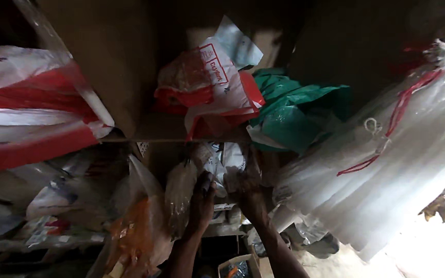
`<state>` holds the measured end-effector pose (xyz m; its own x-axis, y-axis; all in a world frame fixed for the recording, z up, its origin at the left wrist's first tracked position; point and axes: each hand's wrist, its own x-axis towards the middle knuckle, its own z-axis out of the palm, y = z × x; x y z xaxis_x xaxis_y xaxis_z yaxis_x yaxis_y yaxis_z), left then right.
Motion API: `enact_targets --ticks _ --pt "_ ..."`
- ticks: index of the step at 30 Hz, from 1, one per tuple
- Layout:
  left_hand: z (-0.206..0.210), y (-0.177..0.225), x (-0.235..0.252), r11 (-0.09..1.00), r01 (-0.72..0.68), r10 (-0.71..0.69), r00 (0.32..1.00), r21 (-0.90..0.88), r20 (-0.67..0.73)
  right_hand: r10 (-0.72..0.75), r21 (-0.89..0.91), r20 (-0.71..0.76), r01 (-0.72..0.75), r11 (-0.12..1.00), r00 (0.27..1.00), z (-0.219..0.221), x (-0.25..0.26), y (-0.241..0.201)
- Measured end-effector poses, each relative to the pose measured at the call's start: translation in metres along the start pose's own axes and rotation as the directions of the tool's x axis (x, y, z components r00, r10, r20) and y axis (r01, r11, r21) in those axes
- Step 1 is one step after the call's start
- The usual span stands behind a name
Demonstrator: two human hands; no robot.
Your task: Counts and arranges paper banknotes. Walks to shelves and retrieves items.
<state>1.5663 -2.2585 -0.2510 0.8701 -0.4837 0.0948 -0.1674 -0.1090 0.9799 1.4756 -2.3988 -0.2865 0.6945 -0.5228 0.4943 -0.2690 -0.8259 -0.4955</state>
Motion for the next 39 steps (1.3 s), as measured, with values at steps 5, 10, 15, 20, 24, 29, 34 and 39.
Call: enact_targets --ticks 5,10,15,20,24,29,34,39 --pt "-0.002 0.002 -0.003 0.999 0.027 -0.025 0.999 -0.047 0.039 0.115 -0.11 -0.273 -0.15 0.983 0.955 -0.012 0.041 -0.011" --pt "-0.008 0.006 -0.006 0.998 0.048 -0.044 0.997 -0.045 0.066 0.581 0.007 0.11 -0.585 0.811 0.807 -0.03 0.074 -0.009" --pt "-0.01 0.005 -0.008 0.998 0.045 -0.041 0.996 -0.052 0.084 0.566 0.073 0.23 -0.594 0.801 0.792 -0.02 0.074 0.017" --pt "-0.014 0.01 -0.014 0.998 0.056 -0.055 0.993 -0.007 0.104 0.458 0.181 -0.148 -0.432 0.884 0.876 0.002 0.051 0.046" --pt "-0.012 0.004 -0.015 0.999 0.04 -0.038 0.994 -0.017 0.099 0.499 0.124 -0.093 -0.488 0.864 0.861 -0.015 0.044 0.017" --pt "-0.011 -0.004 -0.016 0.999 0.032 -0.029 0.996 -0.037 0.079 0.614 -0.043 0.064 -0.613 0.789 0.786 -0.017 0.028 -0.004" --pt "-0.01 -0.007 -0.018 0.998 0.01 -0.006 0.997 -0.056 0.076 0.299 0.097 -0.224 -0.284 0.954 0.928 0.008 0.007 -0.001" --pt "-0.009 -0.011 -0.02 0.999 0.015 -0.018 0.996 0.033 0.086 0.176 0.141 -0.238 -0.146 0.979 0.955 0.006 -0.017 -0.013"
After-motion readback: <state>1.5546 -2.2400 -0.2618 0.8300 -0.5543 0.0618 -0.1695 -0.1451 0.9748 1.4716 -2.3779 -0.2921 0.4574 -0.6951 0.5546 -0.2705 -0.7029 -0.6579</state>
